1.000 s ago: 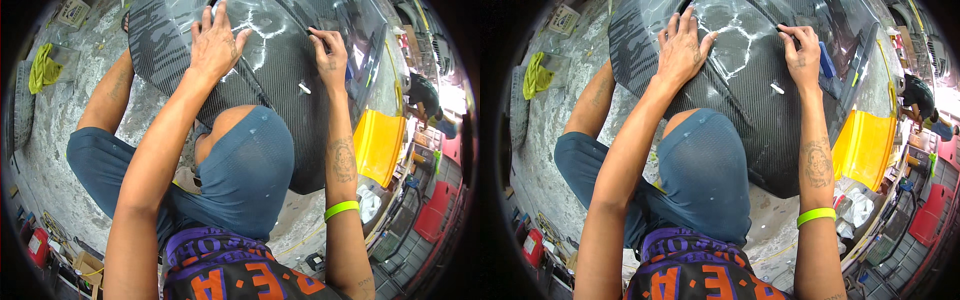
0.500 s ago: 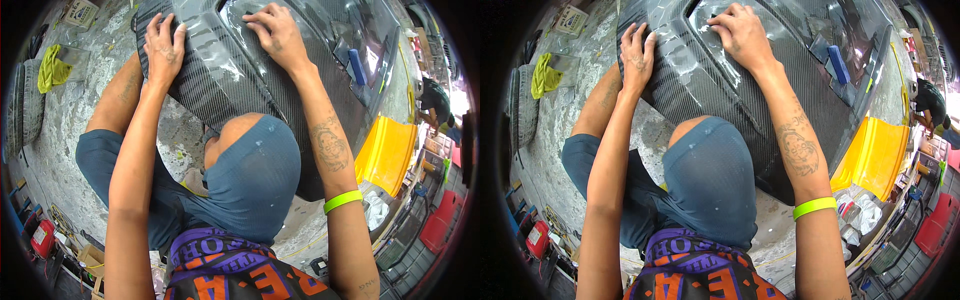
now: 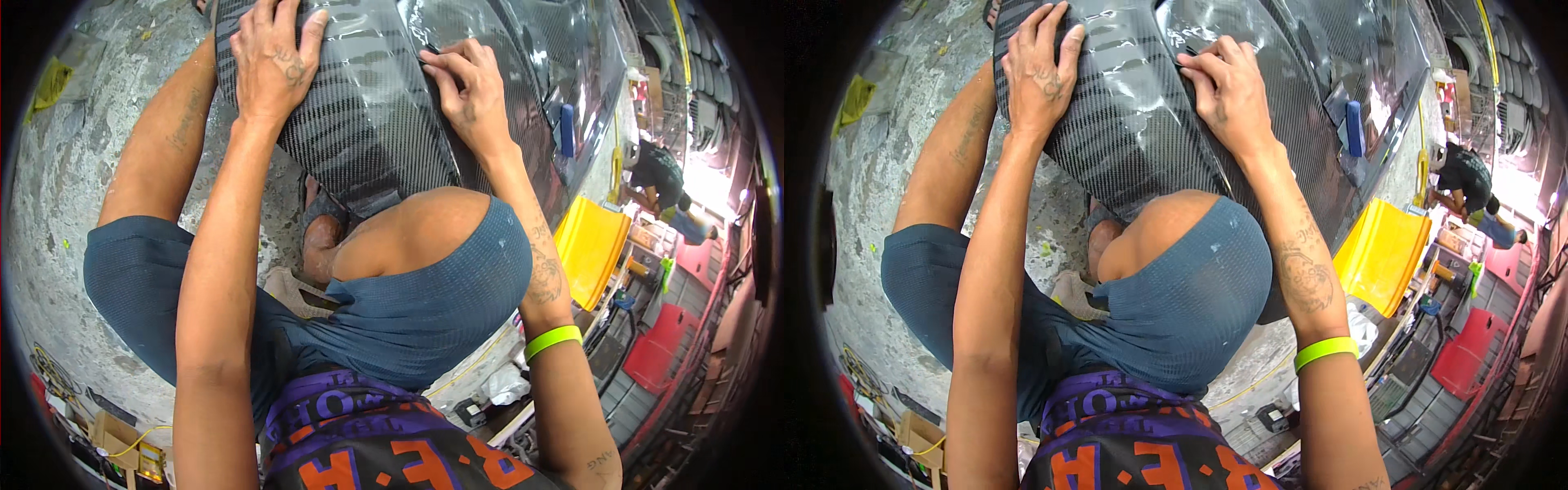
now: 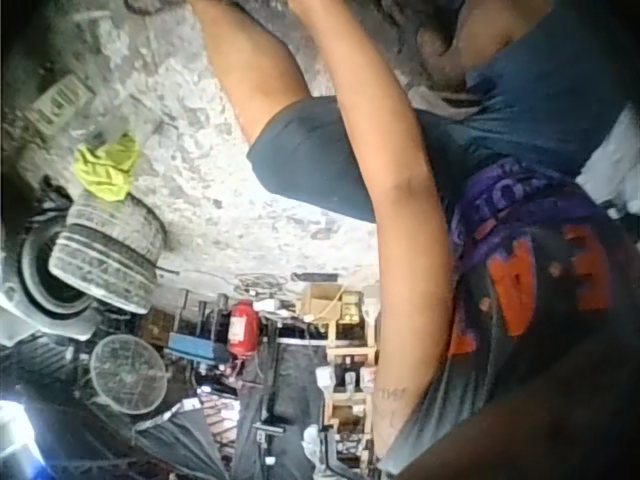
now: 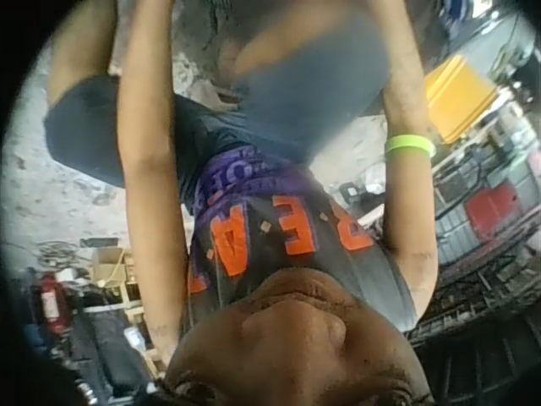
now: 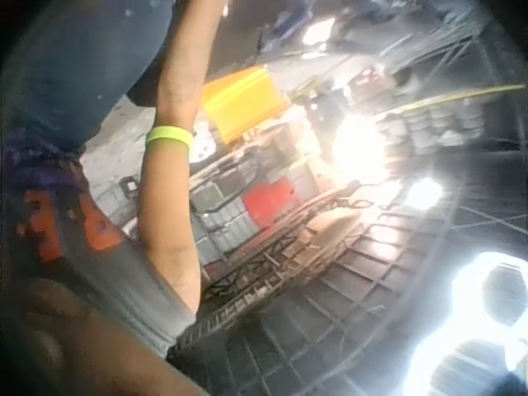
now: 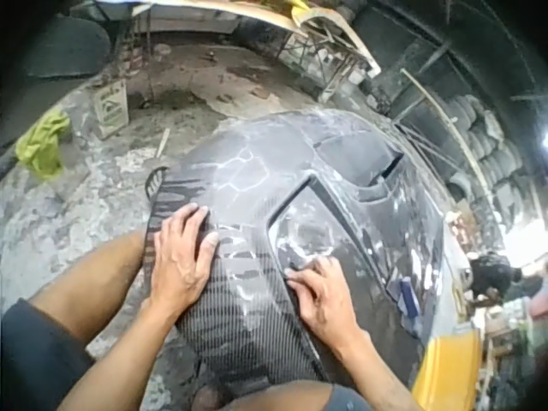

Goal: Manually sanding a carbon fiber car hood with a small sanding block.

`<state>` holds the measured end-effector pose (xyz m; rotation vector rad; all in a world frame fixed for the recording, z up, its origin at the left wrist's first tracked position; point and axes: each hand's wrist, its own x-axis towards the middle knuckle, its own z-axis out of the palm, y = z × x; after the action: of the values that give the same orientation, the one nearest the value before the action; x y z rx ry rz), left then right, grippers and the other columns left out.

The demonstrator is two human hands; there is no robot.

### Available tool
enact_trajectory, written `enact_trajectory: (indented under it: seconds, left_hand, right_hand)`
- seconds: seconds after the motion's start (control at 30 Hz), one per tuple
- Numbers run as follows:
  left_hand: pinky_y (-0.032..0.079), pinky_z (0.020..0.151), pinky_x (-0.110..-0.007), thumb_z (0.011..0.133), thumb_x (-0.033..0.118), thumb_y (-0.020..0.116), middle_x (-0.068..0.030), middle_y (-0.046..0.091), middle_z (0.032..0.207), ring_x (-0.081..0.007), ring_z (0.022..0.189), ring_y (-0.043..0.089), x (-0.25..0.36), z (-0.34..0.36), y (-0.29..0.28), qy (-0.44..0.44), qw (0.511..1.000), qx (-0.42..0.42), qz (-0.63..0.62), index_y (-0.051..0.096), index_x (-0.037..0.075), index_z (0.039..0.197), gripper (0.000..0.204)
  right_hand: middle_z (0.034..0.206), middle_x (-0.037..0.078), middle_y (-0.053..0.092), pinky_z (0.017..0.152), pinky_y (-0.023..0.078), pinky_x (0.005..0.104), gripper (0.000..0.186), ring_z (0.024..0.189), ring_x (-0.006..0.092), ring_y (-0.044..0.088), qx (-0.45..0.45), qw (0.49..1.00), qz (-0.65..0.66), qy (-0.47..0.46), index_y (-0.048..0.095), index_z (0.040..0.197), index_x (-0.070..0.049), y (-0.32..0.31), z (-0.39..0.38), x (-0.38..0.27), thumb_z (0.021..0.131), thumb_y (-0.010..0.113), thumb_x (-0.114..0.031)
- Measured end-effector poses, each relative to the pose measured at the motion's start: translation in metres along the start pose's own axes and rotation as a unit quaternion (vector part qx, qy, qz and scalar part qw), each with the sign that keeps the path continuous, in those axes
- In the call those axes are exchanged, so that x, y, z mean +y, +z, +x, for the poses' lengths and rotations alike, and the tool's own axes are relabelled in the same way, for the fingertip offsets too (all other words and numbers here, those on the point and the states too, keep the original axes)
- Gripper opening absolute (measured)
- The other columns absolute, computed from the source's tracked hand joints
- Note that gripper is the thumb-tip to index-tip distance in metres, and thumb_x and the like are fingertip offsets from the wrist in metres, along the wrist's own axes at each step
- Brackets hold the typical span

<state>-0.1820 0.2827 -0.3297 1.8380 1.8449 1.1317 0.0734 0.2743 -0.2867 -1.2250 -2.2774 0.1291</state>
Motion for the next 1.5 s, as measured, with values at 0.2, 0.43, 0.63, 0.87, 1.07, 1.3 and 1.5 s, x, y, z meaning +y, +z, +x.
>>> enact_trajectory:
  seconds: [0.2, 0.43, 0.63, 0.87, 1.07, 1.3, 1.5]
  left_hand:
    - [0.039, 0.112, -0.050, 0.101, 0.029, 0.063, -0.0183, 0.053, 0.145, -0.0384, 0.134, 0.049, -0.008, 0.000, 0.003, 0.017, 0.999, 0.040, -0.016, 0.056, 0.004, 0.141, 0.048]
    - [0.038, 0.112, -0.049, 0.101, 0.030, 0.063, -0.0191, 0.054, 0.144, -0.0394, 0.133, 0.049, -0.005, 0.003, 0.012, 0.040, 0.997, 0.066, -0.014, 0.056, 0.003, 0.141, 0.048]
    - [0.039, 0.112, -0.050, 0.101, 0.029, 0.062, -0.0189, 0.054, 0.145, -0.0394, 0.134, 0.049, -0.009, -0.001, 0.009, 0.034, 0.997, 0.064, 0.001, 0.056, 0.004, 0.141, 0.048]
    - [0.039, 0.111, -0.051, 0.101, 0.030, 0.062, -0.0193, 0.053, 0.145, -0.0391, 0.133, 0.050, -0.017, -0.004, 0.006, 0.025, 0.998, 0.061, -0.007, 0.056, 0.003, 0.140, 0.048]
    - [0.039, 0.111, -0.050, 0.102, 0.029, 0.061, -0.0177, 0.055, 0.142, -0.0382, 0.133, 0.050, -0.009, 0.000, 0.008, 0.027, 0.998, 0.060, -0.017, 0.056, 0.003, 0.140, 0.046]
    - [0.040, 0.110, -0.049, 0.102, 0.028, 0.061, -0.0186, 0.055, 0.143, -0.0392, 0.131, 0.051, -0.012, 0.001, 0.014, 0.053, 0.995, 0.082, -0.012, 0.057, 0.002, 0.138, 0.045]
    - [0.040, 0.111, -0.049, 0.103, 0.028, 0.060, -0.0179, 0.055, 0.142, -0.0385, 0.132, 0.051, -0.017, -0.004, 0.003, 0.031, 0.997, 0.064, -0.016, 0.056, 0.003, 0.140, 0.045]
  right_hand:
    - [0.090, 0.008, 0.063, 0.079, 0.050, 0.0406, 0.014, 0.086, 0.0292, 0.057, 0.009, 0.998, -0.057, -0.024, 0.081, 0.098, -0.009, 0.008, 0.027, 0.016, 0.085, 0.077, -0.006]
    - [0.091, 0.008, 0.065, 0.081, 0.048, 0.0393, 0.015, 0.086, 0.0303, 0.058, -0.002, 0.995, -0.082, -0.059, 0.082, 0.098, -0.009, 0.002, 0.041, 0.028, 0.084, 0.078, -0.005]
    - [0.089, 0.007, 0.066, 0.078, 0.049, 0.0386, 0.018, 0.085, 0.0281, 0.061, -0.004, 0.999, -0.052, -0.010, 0.083, 0.101, -0.011, 0.008, 0.021, 0.007, 0.085, 0.078, -0.005]
    - [0.093, 0.009, 0.065, 0.079, 0.048, 0.0413, 0.011, 0.088, 0.0327, 0.057, -0.008, 0.998, -0.055, -0.015, 0.081, 0.094, -0.008, 0.018, 0.024, 0.008, 0.084, 0.077, -0.006]
    - [0.089, 0.013, 0.064, 0.082, 0.046, 0.0418, 0.012, 0.088, 0.0341, 0.058, 0.006, 0.996, -0.067, -0.059, 0.079, 0.098, -0.008, 0.009, 0.042, 0.018, 0.087, 0.074, -0.005]
    - [0.090, 0.007, 0.066, 0.081, 0.048, 0.0387, 0.019, 0.086, 0.0283, 0.058, -0.049, 0.993, -0.108, -0.021, 0.082, 0.102, -0.012, -0.006, 0.030, 0.010, 0.085, 0.078, -0.004]
    - [0.091, 0.019, 0.061, 0.080, 0.046, 0.0465, 0.006, 0.089, 0.0413, 0.059, -0.017, 0.999, -0.045, 0.002, 0.072, 0.092, -0.002, 0.008, 0.018, -0.008, 0.086, 0.073, -0.003]
